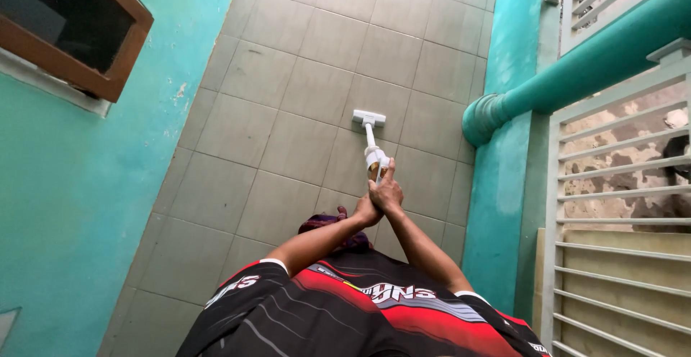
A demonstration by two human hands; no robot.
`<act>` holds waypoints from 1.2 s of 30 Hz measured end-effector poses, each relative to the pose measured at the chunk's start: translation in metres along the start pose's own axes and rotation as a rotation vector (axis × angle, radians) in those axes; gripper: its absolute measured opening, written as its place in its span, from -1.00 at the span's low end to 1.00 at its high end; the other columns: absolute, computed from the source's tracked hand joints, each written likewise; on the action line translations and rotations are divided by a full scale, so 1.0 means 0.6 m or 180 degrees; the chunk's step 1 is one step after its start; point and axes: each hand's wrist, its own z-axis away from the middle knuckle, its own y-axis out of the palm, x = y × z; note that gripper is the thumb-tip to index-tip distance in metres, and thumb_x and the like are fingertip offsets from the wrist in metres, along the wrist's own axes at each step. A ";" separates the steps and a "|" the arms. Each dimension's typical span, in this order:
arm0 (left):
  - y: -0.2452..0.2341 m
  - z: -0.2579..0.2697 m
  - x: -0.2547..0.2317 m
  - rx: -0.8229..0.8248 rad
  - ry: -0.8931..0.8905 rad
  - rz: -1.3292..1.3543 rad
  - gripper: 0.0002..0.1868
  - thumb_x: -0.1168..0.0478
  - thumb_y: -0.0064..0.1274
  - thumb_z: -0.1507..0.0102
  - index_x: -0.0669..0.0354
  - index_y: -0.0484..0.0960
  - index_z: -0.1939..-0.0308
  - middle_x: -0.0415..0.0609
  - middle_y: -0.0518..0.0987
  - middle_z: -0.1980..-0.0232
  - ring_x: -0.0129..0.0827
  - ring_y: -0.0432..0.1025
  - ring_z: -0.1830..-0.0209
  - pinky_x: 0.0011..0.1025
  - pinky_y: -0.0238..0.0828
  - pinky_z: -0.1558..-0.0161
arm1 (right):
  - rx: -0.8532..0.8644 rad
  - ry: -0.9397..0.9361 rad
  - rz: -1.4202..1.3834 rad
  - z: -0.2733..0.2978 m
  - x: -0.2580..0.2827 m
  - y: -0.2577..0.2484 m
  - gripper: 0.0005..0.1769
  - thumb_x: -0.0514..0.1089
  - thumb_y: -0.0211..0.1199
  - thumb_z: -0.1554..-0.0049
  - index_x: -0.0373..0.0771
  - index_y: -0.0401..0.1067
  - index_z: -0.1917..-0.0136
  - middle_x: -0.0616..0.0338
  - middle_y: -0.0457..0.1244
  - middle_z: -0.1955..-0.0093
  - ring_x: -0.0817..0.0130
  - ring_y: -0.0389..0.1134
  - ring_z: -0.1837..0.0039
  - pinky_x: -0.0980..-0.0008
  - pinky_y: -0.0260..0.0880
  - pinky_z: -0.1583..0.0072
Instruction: Vacuuming the tiled floor in a narrow corridor using a cordless vacuum cleaner.
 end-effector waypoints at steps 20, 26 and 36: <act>-0.049 -0.018 0.018 0.0827 -0.0461 0.0286 -0.49 0.14 0.16 -0.14 0.23 0.52 -0.15 0.22 0.69 0.05 0.00 0.60 0.03 -0.10 0.47 0.05 | 0.0005 -0.0274 0.0053 -0.021 0.012 0.029 0.15 -0.03 0.18 -0.04 -0.15 -0.50 -0.64 -0.40 0.35 0.12 -0.41 0.40 0.09 -0.25 0.42 0.01; -0.072 -0.072 0.030 0.0762 -0.0250 0.0123 -0.52 0.06 0.14 -0.19 0.18 0.56 -0.15 0.18 0.65 0.04 0.00 0.55 0.04 -0.07 0.45 0.09 | -0.0001 -0.0329 0.0019 -0.076 0.035 0.036 0.14 -0.04 0.17 -0.06 -0.18 -0.51 -0.65 -0.45 0.35 0.06 -0.43 0.40 0.02 -0.23 0.41 -0.05; -0.086 -0.034 0.001 0.0949 -0.0507 0.0101 -0.62 -0.04 0.14 -0.20 0.19 0.69 0.11 0.06 0.71 0.28 -0.18 0.63 0.23 -0.18 0.49 0.13 | 0.0182 -0.0073 -0.0014 -0.017 0.074 -0.021 0.15 -0.02 0.18 -0.04 -0.11 -0.50 -0.65 -0.39 0.36 0.00 -0.38 0.41 -0.03 -0.20 0.42 -0.09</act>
